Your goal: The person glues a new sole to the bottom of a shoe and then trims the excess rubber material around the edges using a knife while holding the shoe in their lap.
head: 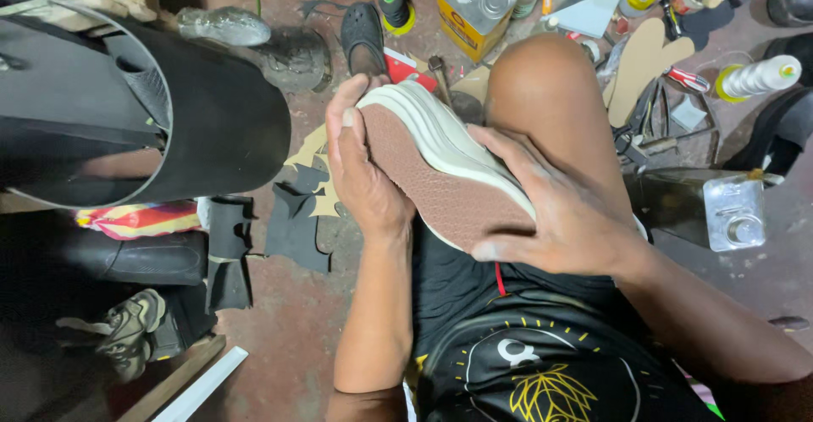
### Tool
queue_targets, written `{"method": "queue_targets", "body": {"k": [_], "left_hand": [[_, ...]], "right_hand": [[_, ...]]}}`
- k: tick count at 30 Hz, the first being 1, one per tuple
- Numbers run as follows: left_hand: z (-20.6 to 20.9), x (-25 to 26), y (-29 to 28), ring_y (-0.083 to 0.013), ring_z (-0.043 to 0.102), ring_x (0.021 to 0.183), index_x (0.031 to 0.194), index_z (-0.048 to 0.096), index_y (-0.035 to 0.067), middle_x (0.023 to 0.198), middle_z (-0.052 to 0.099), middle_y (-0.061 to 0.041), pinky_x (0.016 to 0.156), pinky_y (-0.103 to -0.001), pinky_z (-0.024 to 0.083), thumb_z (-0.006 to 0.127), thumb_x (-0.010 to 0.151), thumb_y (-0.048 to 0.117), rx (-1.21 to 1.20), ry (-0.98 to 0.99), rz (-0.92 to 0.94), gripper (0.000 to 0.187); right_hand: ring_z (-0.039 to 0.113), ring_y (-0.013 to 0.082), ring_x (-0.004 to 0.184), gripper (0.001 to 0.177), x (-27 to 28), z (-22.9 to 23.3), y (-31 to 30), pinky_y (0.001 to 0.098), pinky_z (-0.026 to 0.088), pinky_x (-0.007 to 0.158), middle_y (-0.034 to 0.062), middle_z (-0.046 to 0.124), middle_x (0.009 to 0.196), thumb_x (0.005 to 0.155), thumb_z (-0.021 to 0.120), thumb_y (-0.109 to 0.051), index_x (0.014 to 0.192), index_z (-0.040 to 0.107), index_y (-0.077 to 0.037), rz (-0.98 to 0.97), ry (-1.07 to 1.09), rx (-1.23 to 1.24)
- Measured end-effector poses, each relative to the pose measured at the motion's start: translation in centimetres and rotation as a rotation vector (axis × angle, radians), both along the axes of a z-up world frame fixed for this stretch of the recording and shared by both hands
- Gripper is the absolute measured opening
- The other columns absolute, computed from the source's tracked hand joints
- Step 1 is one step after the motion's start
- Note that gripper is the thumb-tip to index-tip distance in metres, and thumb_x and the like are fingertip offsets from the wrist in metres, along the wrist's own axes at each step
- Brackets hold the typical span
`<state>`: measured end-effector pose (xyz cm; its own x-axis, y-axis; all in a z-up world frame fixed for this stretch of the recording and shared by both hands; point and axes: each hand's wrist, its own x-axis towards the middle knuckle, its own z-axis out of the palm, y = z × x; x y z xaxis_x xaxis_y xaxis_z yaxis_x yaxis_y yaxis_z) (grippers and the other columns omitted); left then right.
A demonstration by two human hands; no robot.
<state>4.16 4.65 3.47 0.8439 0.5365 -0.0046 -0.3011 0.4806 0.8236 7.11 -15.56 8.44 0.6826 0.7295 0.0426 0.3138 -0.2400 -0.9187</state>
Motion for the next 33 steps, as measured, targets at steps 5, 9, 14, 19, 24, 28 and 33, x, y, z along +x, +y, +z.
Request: {"method": "queue_targets", "body": {"k": [5, 9, 14, 19, 24, 28, 33], "left_hand": [[-0.7, -0.9, 0.7, -0.0260, 0.052, 0.135, 0.138, 0.056, -0.001, 0.147, 0.054, -0.019, 0.120, -0.040, 0.038, 0.053, 0.115, 0.038, 0.286, -0.058, -0.107, 0.045], [0.3, -1.4, 3.1, -0.0261, 0.041, 0.149, 0.143, 0.052, 0.001, 0.163, 0.043, -0.017, 0.128, -0.040, 0.030, 0.073, 0.104, 0.040, 0.481, -0.092, -0.344, 0.059], [2.7, -1.3, 5.4, -0.0272, 0.042, 0.153, 0.160, 0.035, 0.003, 0.163, 0.044, -0.016, 0.129, -0.040, 0.032, 0.092, 0.078, 0.038, 0.614, -0.047, -0.793, 0.106], [2.3, -2.0, 4.1, -0.0256, 0.050, 0.145, 0.157, 0.040, 0.000, 0.151, 0.054, -0.015, 0.123, -0.037, 0.036, 0.094, 0.065, 0.033, 0.849, 0.021, -0.911, 0.111], [0.2, -2.8, 1.2, -0.0250, 0.049, 0.145, 0.163, 0.034, 0.000, 0.151, 0.050, -0.015, 0.126, -0.036, 0.034, 0.093, 0.073, 0.028, 0.356, -0.023, -0.571, 0.111], [0.2, -0.8, -1.6, -0.0267, 0.045, 0.149, 0.164, 0.023, 0.001, 0.158, 0.043, -0.016, 0.129, -0.039, 0.033, 0.092, 0.075, 0.020, 0.296, -0.091, -0.186, 0.114], [0.6, 0.6, -4.5, -0.0255, 0.041, 0.148, 0.166, 0.021, 0.002, 0.159, 0.036, -0.016, 0.131, -0.041, 0.035, 0.093, 0.077, 0.018, 0.466, -0.041, 0.022, 0.115]], "right_hand": [[0.054, 0.0313, 0.136, 0.090, 1.5, 0.1, -1.7, 0.0426, 0.041, 0.112, 0.0171, 0.053, 0.147, 0.073, 0.080, -0.029, 0.152, 0.042, -0.006, 0.001, -0.114, -0.202], [0.051, 0.0338, 0.138, 0.088, 4.5, 2.0, -4.1, 0.0439, 0.040, 0.108, 0.0170, 0.049, 0.155, 0.078, 0.079, -0.032, 0.154, 0.039, -0.009, 0.185, -0.195, -0.229], [0.057, 0.0334, 0.128, 0.089, 8.5, 4.8, -4.8, 0.0433, 0.046, 0.098, 0.0118, 0.053, 0.152, 0.081, 0.082, -0.040, 0.158, 0.045, -0.014, 0.497, -0.254, -0.310], [0.067, 0.0294, 0.105, 0.079, 10.5, 7.9, -4.0, 0.0409, 0.053, 0.085, 0.0061, 0.066, 0.132, 0.069, 0.082, -0.037, 0.141, 0.057, -0.020, 0.493, -0.325, -0.560], [0.067, 0.0255, 0.097, 0.060, 9.1, 7.5, -5.2, 0.0366, 0.056, 0.086, 0.0155, 0.067, 0.119, 0.095, 0.078, -0.036, 0.142, 0.054, -0.008, -0.233, -0.334, -0.415], [0.062, 0.0196, 0.115, 0.061, 5.4, 1.7, -2.2, 0.0330, 0.059, 0.095, 0.0135, 0.055, 0.136, 0.109, 0.068, -0.032, 0.152, 0.037, -0.001, -0.389, -0.026, 0.464], [0.046, 0.0189, 0.145, 0.063, 3.1, -6.9, 3.5, 0.0345, 0.035, 0.123, 0.0089, 0.047, 0.158, 0.107, 0.051, -0.035, 0.158, 0.032, -0.003, -0.316, 0.777, 0.829]]}}
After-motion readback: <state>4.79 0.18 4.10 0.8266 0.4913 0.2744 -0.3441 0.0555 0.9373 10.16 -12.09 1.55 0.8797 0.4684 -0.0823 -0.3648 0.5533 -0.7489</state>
